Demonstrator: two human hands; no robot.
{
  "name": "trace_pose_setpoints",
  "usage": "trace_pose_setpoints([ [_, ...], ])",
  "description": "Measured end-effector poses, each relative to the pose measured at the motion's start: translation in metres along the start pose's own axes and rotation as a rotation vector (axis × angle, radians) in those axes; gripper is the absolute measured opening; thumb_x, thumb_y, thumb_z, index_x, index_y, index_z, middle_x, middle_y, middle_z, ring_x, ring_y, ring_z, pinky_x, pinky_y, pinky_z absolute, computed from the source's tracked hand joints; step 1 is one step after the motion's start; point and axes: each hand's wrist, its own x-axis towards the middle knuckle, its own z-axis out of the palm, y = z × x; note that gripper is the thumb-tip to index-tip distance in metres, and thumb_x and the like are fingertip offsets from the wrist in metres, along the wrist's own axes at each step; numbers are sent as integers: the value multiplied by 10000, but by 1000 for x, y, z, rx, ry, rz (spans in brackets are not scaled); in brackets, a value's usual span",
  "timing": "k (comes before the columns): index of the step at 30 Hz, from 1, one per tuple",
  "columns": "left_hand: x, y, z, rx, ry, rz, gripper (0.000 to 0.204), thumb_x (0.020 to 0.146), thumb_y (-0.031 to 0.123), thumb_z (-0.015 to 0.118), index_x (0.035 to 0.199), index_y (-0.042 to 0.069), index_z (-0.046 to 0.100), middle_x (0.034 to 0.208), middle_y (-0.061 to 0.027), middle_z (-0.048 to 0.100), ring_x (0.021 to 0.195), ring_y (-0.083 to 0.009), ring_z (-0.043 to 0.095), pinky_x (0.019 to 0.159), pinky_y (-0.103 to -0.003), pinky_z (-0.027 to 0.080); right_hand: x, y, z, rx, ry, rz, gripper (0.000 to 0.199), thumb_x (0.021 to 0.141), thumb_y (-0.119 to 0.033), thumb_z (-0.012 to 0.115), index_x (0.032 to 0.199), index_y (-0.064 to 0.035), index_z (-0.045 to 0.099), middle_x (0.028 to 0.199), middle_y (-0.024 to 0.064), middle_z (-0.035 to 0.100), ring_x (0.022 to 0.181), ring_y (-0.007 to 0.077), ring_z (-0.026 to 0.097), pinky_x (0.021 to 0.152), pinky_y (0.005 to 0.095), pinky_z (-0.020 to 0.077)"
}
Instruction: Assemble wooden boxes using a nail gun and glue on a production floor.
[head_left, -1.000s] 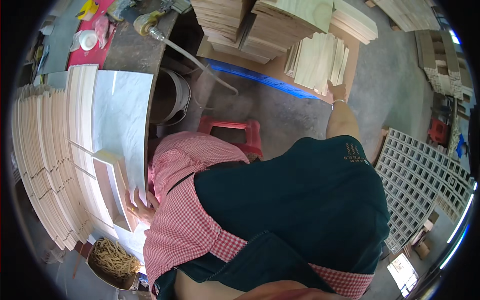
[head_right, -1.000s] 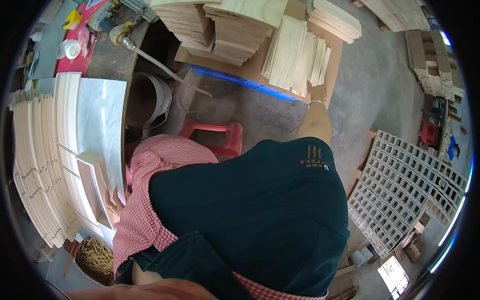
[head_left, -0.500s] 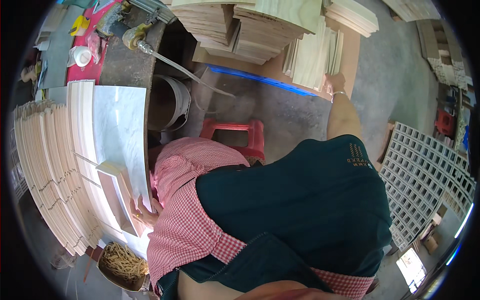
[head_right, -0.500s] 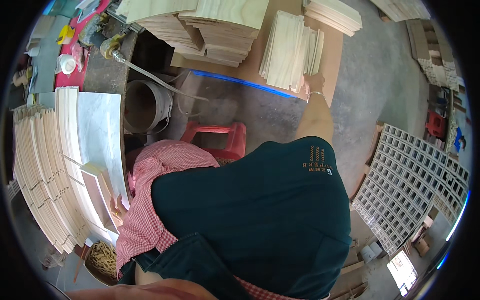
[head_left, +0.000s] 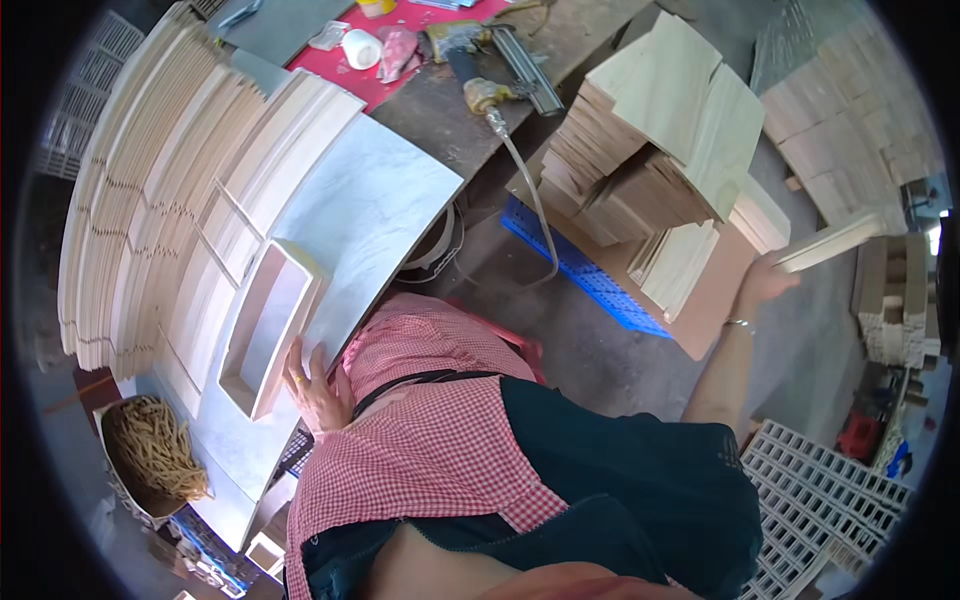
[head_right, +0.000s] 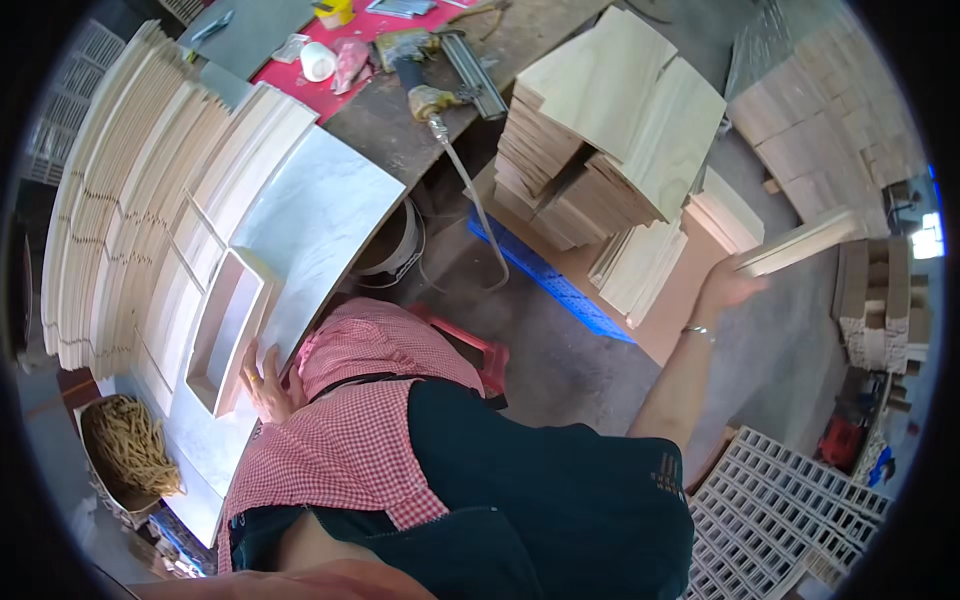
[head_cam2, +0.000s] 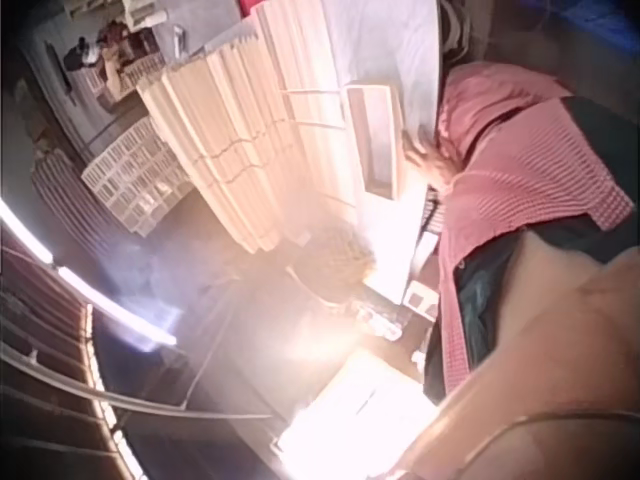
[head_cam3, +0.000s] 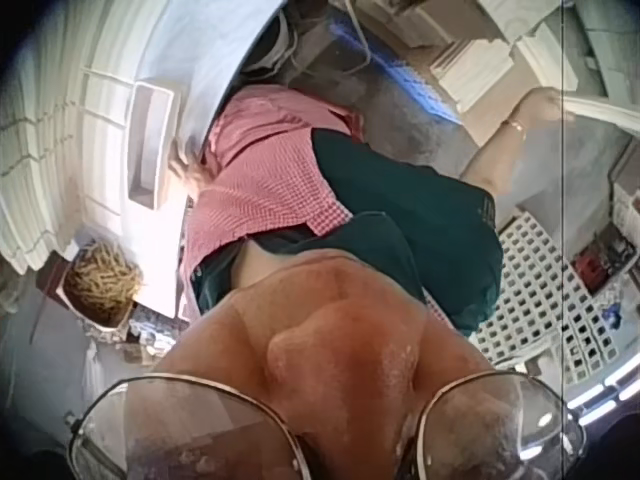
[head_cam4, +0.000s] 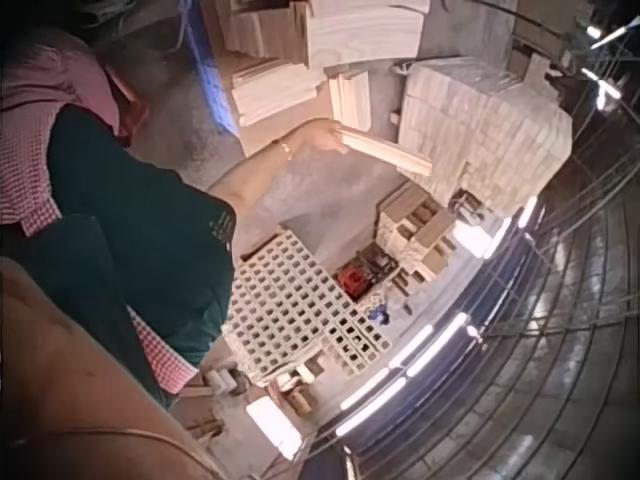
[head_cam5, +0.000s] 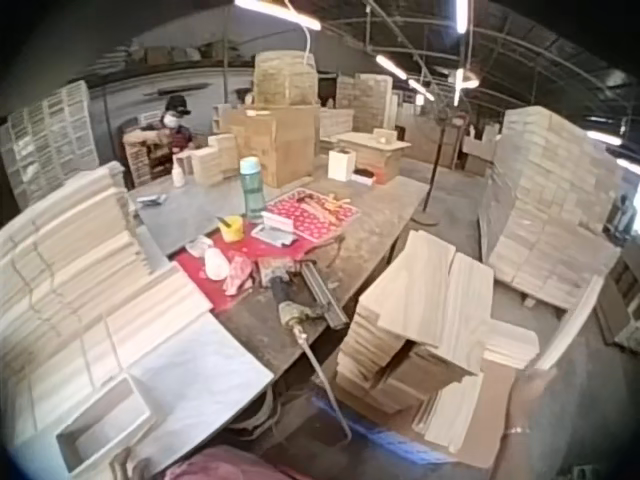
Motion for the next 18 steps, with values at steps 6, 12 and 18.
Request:
trace_pose_setpoints([
  [6,-2,-14,8,-58,16,44,417,820,97,701,1226,108,610,1461,-148,439,1300,-393,459,1090,-544,424,27,-311,-76,671,174,-523,319,819,-203,641,982,67,598,901,191,647,757,291,581,702,425,489],
  [12,1,-16,9,-124,33,74,439,819,91,713,1243,126,608,1463,-135,445,1302,-382,463,1089,-542,429,-31,-502,70,562,-321,-547,228,883,-244,628,977,-40,589,871,219,668,782,414,668,706,482,516],
  [18,-4,-21,13,-147,64,55,451,810,77,734,1240,156,620,1466,-104,454,1307,-362,474,1082,-525,449,-144,-489,185,342,-856,-198,444,836,-309,728,1061,58,618,1067,228,684,968,357,689,851,422,548],
])
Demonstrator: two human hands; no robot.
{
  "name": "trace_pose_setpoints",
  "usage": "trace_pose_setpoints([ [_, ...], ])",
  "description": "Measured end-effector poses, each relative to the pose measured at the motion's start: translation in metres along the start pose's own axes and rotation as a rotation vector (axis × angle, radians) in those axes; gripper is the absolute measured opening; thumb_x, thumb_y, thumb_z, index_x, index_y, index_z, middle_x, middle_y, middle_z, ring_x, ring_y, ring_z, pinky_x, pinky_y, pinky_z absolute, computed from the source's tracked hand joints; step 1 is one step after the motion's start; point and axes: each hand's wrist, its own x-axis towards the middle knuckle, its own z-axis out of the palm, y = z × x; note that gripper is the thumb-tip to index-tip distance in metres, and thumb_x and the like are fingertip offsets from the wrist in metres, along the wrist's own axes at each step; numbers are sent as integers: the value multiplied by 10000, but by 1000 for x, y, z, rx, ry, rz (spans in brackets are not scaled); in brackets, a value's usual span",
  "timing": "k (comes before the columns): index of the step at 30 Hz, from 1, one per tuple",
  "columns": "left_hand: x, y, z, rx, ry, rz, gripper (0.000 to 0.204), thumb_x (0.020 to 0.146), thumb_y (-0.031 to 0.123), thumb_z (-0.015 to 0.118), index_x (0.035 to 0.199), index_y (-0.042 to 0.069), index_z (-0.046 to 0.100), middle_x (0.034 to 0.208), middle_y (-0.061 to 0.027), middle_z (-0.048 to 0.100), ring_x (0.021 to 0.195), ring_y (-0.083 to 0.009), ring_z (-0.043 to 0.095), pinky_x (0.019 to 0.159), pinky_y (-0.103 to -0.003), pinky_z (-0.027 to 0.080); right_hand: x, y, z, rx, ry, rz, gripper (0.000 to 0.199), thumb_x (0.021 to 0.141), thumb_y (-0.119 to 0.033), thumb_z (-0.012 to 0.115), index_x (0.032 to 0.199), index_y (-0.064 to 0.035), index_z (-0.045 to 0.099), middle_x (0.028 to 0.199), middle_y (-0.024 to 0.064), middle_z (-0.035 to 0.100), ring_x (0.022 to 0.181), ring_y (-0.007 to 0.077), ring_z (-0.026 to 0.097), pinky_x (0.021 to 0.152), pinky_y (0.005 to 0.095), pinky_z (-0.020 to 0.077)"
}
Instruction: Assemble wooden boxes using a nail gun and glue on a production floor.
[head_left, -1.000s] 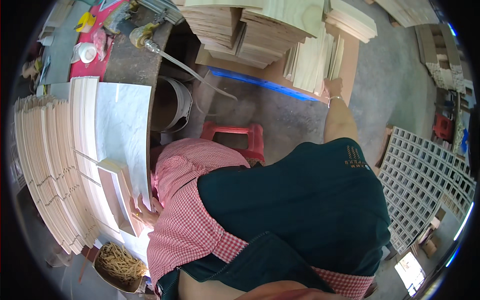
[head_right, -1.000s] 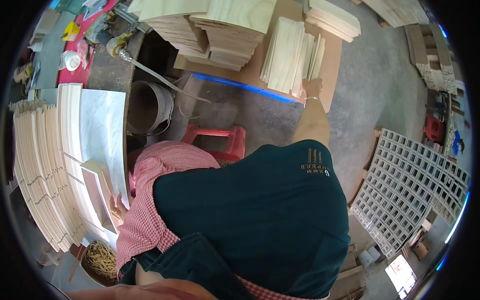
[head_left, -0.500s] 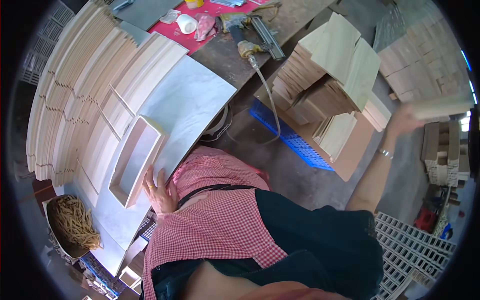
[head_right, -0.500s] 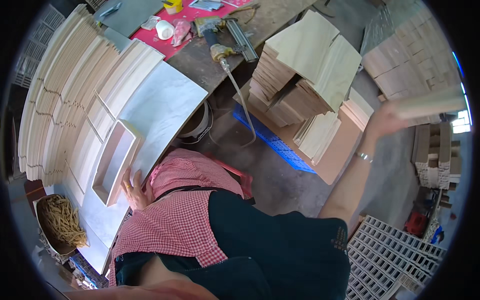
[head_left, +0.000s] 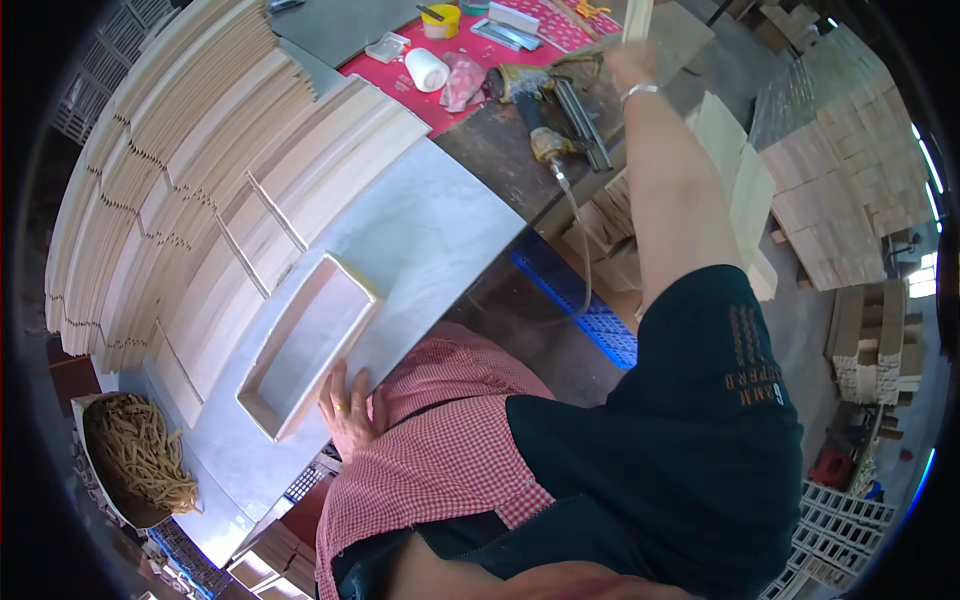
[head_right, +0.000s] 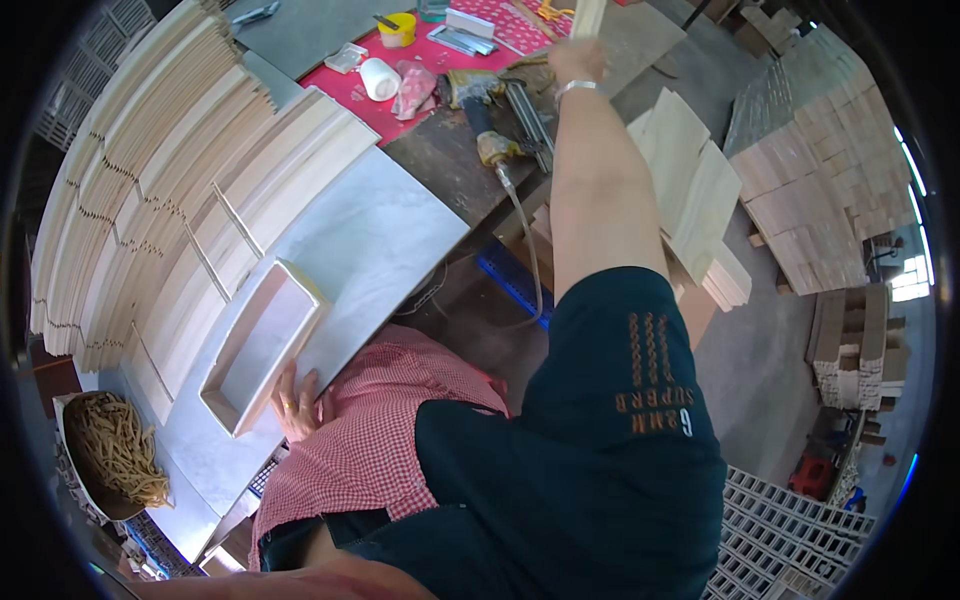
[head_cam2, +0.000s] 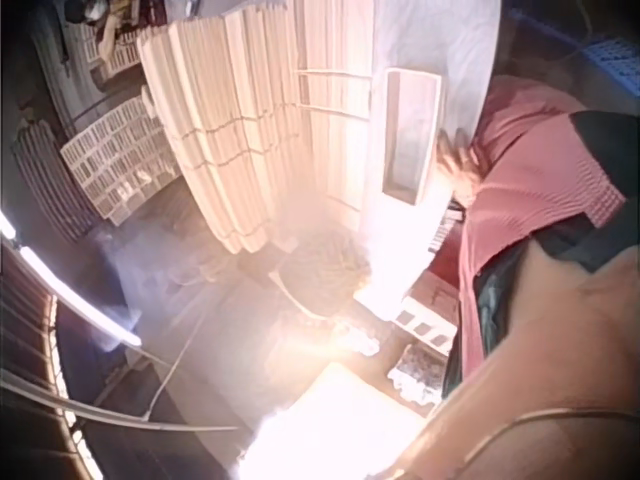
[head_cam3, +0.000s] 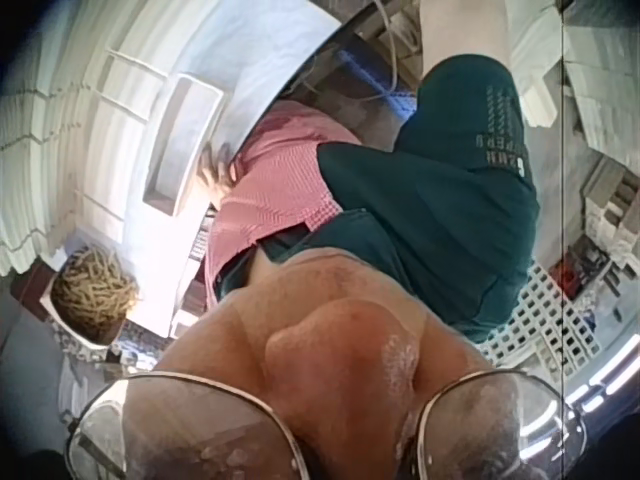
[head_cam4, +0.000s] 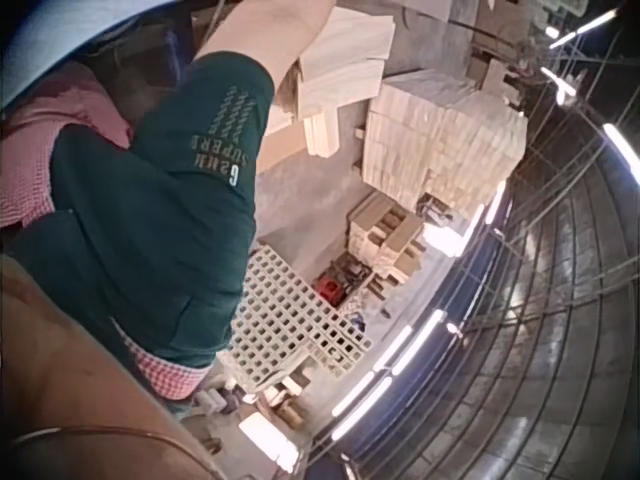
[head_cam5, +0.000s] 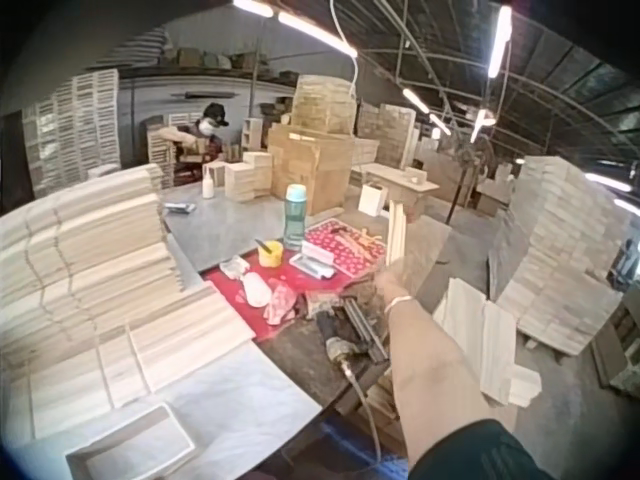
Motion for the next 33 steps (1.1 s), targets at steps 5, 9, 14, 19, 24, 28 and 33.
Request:
trace_pose_setpoints([
  [5,2,-3,1,-35,16,11,457,792,76,764,1219,177,638,1460,-75,469,1306,-348,483,1080,-516,457,-16,33,35,-135,-43,179,472,849,-247,682,1170,82,576,1164,250,673,1098,357,672,931,420,538],
  [9,6,4,2,-125,37,-68,441,764,75,790,1174,178,666,1443,-64,489,1310,-346,482,1082,-509,456,-15,57,47,-296,-165,244,551,852,-218,664,1286,79,499,1178,234,674,1108,367,666,938,434,534],
  [14,5,-3,6,-104,40,-86,416,727,81,821,1112,177,697,1422,-53,513,1319,-345,476,1092,-496,449,-16,52,53,-375,-326,107,660,849,-222,681,1384,57,413,1180,232,672,1085,379,669,941,452,530],
  [19,8,-2,7,-103,51,-118,391,700,93,841,1062,167,713,1409,-47,525,1326,-342,469,1102,-488,439,-8,34,41,-412,-121,61,650,839,-274,703,1362,43,483,1173,228,676,1084,367,670,911,443,549],
  [24,3,-1,3,-119,8,-203,404,694,103,843,1070,165,707,1402,-47,528,1324,-340,466,1099,-492,438,1,83,62,-771,43,-5,791,842,-407,693,1422,41,396,1179,222,661,1044,359,676,865,424,551],
  [28,4,8,-1,-138,30,-202,428,698,96,837,1096,172,698,1399,-56,528,1313,-341,474,1094,-493,441,-21,75,52,-871,72,3,793,845,-510,654,1374,43,446,1211,189,638,1000,353,675,828,395,550],
  [33,9,-20,11,-103,12,25,480,706,76,823,1148,201,683,1405,-78,524,1280,-351,497,1083,-494,456,-84,-24,5,-119,111,-275,361,870,-236,634,1124,13,575,1070,256,646,981,430,633,856,493,508],
])
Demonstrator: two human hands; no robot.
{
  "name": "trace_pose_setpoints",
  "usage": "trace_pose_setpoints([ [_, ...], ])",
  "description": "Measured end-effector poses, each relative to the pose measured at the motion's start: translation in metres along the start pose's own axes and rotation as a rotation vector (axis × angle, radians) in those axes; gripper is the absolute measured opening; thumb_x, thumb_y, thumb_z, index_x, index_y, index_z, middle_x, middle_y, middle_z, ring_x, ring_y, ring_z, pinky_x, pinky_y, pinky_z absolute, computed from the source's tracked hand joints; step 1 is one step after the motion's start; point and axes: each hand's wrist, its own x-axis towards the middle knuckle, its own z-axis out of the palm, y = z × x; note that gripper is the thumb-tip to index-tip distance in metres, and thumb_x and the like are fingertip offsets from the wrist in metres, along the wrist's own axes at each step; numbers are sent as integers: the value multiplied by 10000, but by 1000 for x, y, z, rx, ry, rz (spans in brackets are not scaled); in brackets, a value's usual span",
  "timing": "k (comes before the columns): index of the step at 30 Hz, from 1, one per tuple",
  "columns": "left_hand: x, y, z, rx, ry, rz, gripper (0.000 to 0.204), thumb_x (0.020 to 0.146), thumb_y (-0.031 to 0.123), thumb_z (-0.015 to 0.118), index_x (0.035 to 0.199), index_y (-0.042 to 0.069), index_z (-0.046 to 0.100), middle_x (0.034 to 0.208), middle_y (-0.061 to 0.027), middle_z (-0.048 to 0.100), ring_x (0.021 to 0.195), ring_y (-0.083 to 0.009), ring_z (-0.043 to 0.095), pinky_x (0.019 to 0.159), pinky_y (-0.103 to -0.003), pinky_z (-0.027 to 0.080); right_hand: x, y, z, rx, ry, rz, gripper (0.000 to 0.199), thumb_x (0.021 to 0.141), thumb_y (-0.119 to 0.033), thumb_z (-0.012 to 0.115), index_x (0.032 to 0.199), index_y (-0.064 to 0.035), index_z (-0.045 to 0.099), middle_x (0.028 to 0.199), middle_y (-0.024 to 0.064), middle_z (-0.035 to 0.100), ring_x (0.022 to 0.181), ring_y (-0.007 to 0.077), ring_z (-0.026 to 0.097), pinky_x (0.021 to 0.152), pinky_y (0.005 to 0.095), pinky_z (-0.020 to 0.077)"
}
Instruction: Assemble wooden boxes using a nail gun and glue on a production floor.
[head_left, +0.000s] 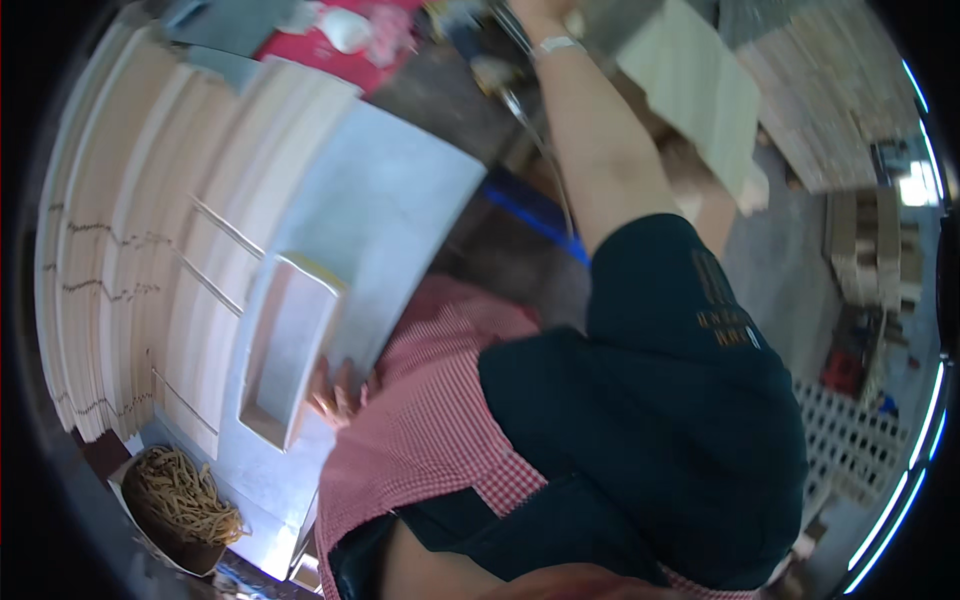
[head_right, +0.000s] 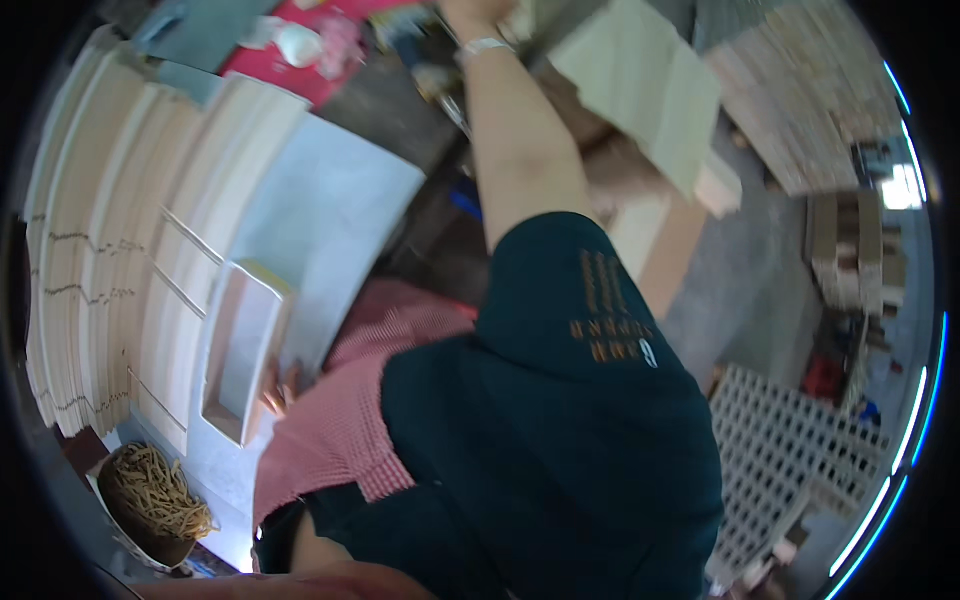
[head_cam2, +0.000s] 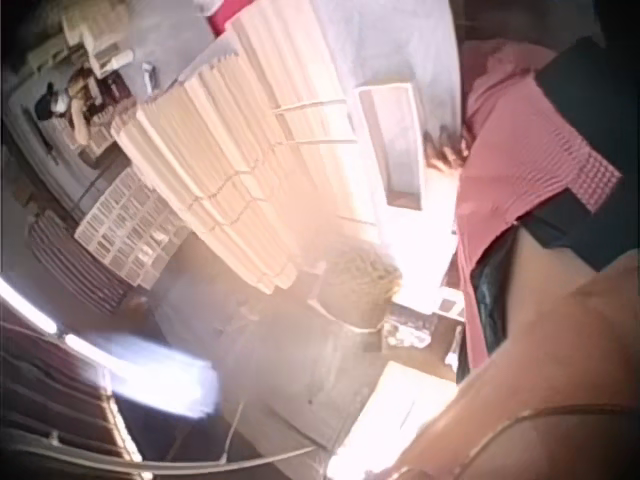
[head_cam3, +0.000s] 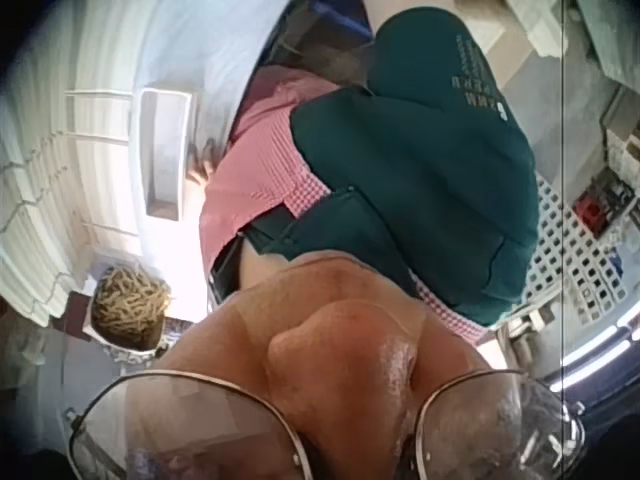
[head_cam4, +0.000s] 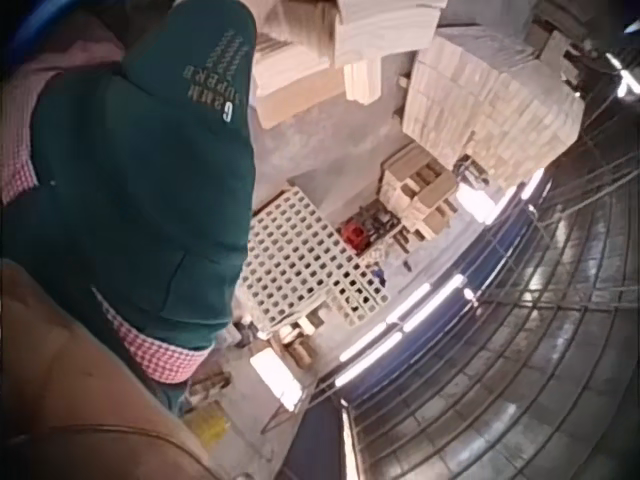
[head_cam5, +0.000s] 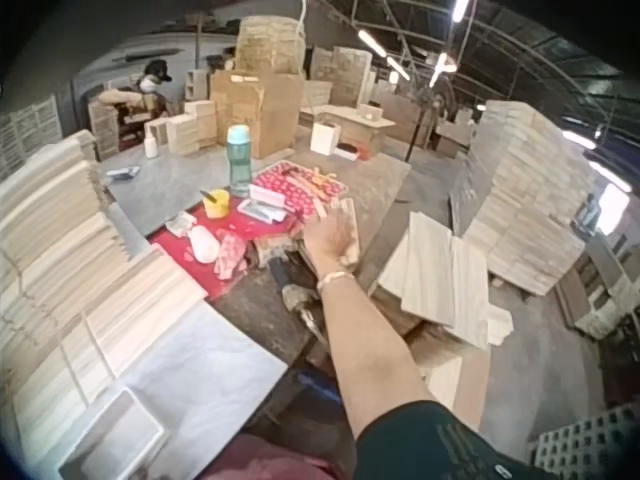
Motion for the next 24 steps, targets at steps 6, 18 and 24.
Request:
trace_pose_setpoints([
  [6,4,16,-5,48,14,19,430,776,108,791,1190,150,682,1416,-86,518,1252,-336,511,1025,-474,513,-200,-4,-89,376,35,-545,161,847,-184,715,929,-53,671,848,80,669,728,230,592,676,340,484],
  [18,-2,23,-9,84,-3,-74,359,841,150,740,1195,118,687,1430,-101,507,1291,-314,483,1021,-439,523,-334,346,-165,-769,135,363,461,852,-383,697,1025,40,639,907,205,655,896,341,643,774,416,530],
  [24,-5,26,-11,112,-16,-72,347,844,153,739,1187,124,692,1434,-98,507,1289,-312,486,1030,-436,514,-306,378,-159,-692,-259,768,641,836,-526,689,1069,69,635,934,222,666,944,381,664,821,452,544],
])
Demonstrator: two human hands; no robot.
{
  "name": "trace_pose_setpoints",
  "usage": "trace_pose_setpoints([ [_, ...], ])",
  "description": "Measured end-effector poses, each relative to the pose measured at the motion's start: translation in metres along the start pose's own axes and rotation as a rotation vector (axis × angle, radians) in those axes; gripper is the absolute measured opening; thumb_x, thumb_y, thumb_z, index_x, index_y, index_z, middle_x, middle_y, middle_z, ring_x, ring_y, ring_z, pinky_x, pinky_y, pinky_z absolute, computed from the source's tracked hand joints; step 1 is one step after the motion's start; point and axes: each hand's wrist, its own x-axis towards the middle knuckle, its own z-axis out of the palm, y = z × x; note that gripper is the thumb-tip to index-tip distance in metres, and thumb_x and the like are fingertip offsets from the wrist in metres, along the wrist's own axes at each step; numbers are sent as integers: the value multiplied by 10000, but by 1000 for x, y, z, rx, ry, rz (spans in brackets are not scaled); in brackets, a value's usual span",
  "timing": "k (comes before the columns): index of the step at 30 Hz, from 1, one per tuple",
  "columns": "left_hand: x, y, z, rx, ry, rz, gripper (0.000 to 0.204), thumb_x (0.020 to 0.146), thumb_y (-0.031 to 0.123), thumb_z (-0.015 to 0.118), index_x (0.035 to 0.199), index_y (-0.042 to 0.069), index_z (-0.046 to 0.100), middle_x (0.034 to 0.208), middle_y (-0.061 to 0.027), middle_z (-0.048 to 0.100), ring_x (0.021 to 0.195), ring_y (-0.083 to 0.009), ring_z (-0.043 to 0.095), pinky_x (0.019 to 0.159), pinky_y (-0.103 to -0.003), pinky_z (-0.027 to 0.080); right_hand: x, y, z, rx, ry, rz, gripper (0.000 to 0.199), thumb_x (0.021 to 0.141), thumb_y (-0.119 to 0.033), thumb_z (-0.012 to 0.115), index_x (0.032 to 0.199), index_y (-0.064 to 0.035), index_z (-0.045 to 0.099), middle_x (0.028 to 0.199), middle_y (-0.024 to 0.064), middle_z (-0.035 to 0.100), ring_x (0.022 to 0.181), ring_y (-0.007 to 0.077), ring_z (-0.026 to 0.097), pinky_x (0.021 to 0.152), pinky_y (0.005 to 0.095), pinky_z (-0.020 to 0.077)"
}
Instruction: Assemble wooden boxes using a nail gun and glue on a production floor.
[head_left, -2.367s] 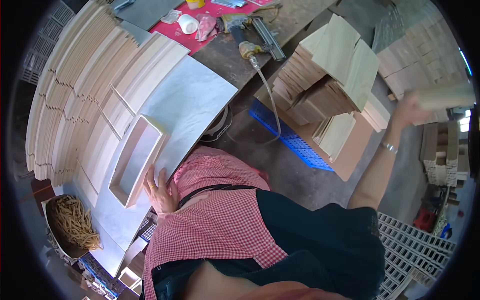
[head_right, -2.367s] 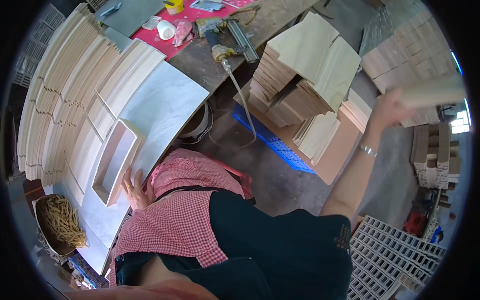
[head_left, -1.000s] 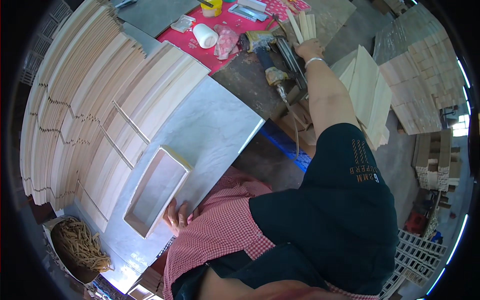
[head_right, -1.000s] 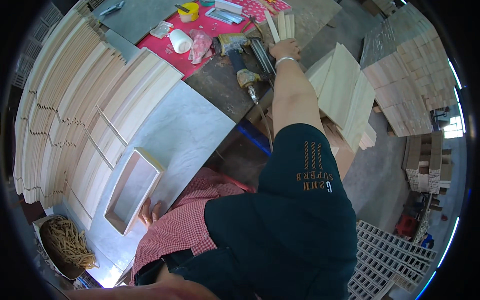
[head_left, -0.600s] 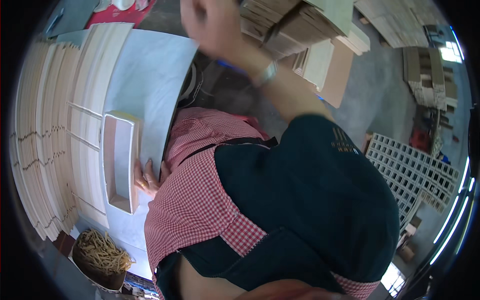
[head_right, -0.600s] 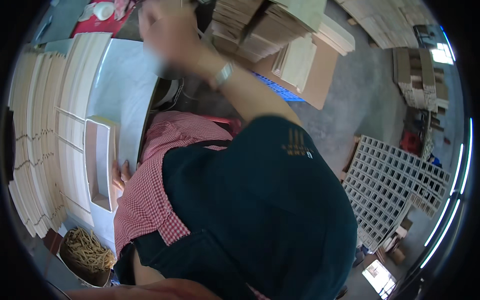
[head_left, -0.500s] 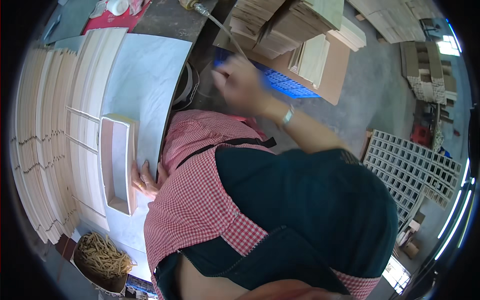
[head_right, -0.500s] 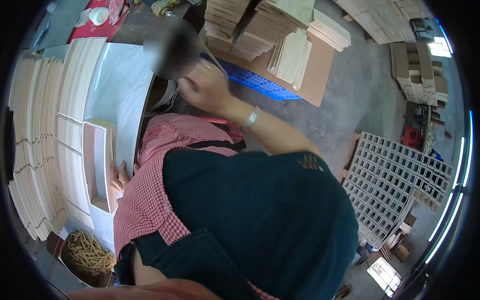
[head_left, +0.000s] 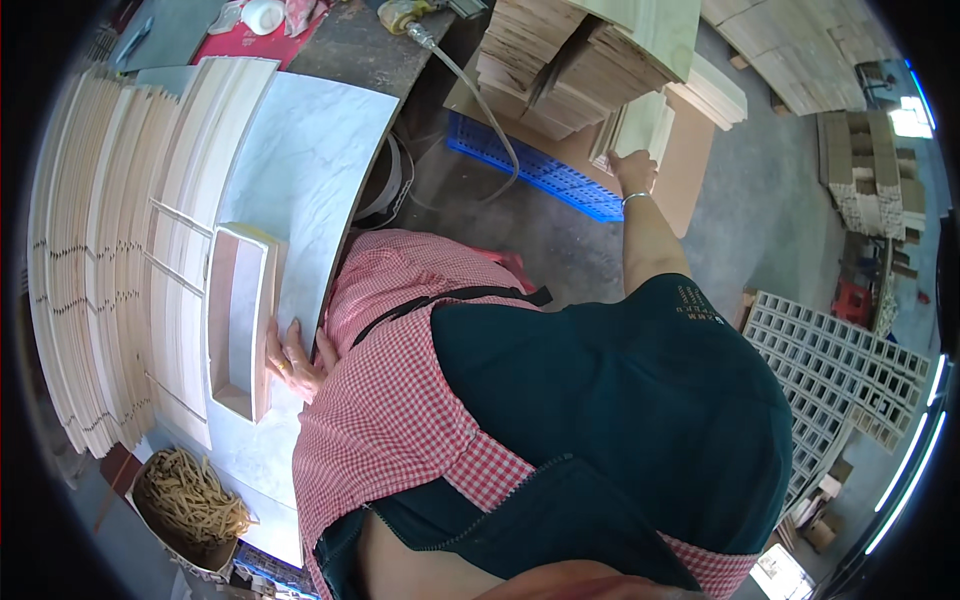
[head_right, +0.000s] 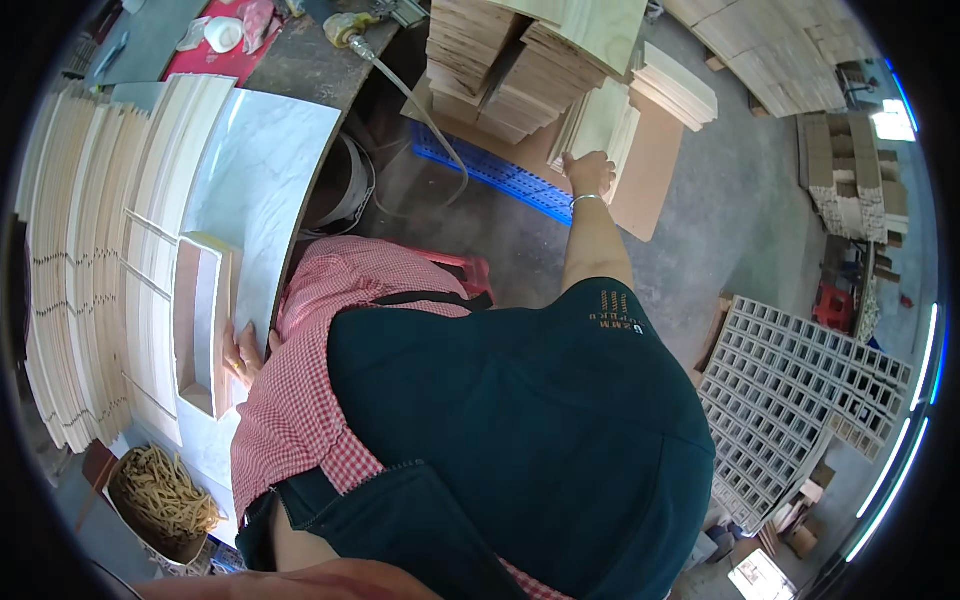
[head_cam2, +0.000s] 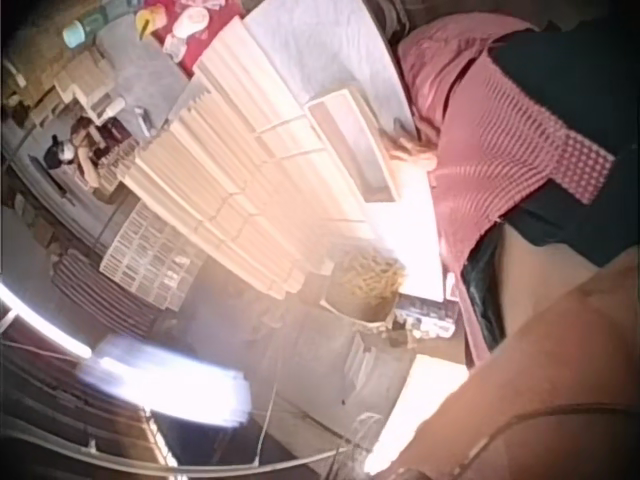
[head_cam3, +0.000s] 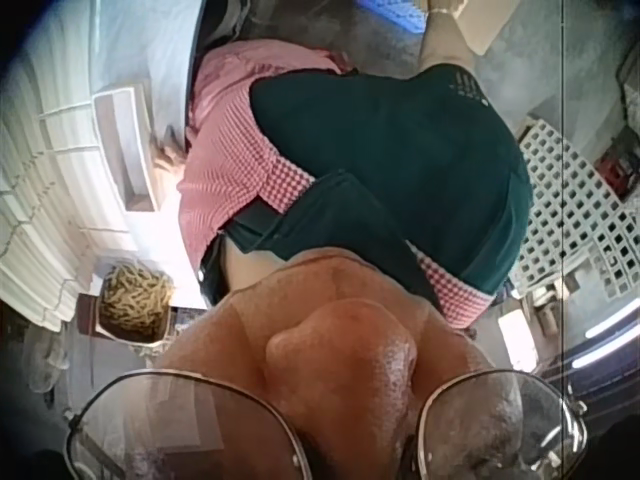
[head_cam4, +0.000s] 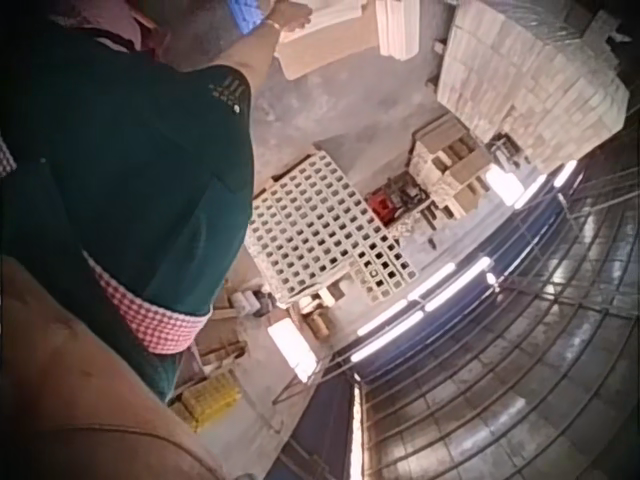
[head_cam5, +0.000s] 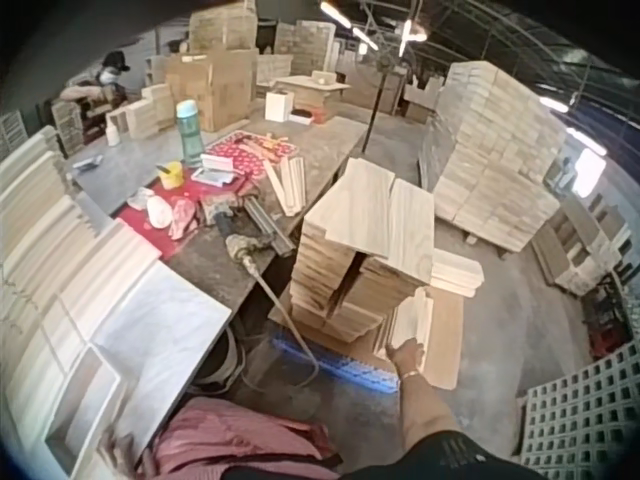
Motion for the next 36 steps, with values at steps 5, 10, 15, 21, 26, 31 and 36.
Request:
trace_pose_setpoints([
  [5,3,8,3,-31,-15,-56,329,852,153,732,1178,127,692,1436,-97,507,1294,-317,484,1040,-454,500,-2,16,-11,327,121,50,621,848,-491,703,1107,67,617,967,222,654,935,378,666,828,456,542],
  [10,0,-7,6,-107,78,57,314,861,166,729,1169,117,688,1438,-130,504,1292,-323,486,1066,-479,454,0,-14,-93,780,716,-219,335,872,-265,735,977,27,607,857,146,623,777,257,620,746,373,523],
  [15,4,-17,6,-137,95,144,343,847,200,747,1168,105,673,1447,-136,493,1273,-321,501,1057,-464,428,-95,-133,-267,1298,1020,-848,174,937,-124,621,998,35,582,844,102,618,661,196,590,694,299,541],
  [21,-24,-18,-24,-136,306,-176,260,823,167,759,1057,74,694,1199,-93,618,1089,-254,575,985,-435,441,-269,-258,-247,1146,-311,-1655,599,798,-6,716,1368,14,536,1341,172,591,1141,277,624,1010,358,497],
  [26,-46,-48,-55,-341,547,-773,238,799,173,795,990,58,715,918,-31,630,885,-183,614,913,-369,439,-349,-321,-228,461,-343,-2462,702,703,-23,756,1372,-7,546,1431,144,540,1268,323,525,1087,417,421],
  [31,-50,-69,-65,-248,568,-776,305,802,164,802,1070,39,728,948,-62,656,842,-182,627,806,-318,487,-389,-359,-210,336,-438,-2664,667,703,-46,765,1343,-18,577,1427,103,553,1253,295,527,1074,396,437],
  [36,-43,-76,-69,-244,497,-737,294,806,151,801,1065,24,748,933,-80,680,829,-179,634,745,-302,518,-392,-375,-201,259,-457,-2704,665,709,-38,757,1350,-34,579,1434,90,550,1261,285,519,1084,392,429],
])
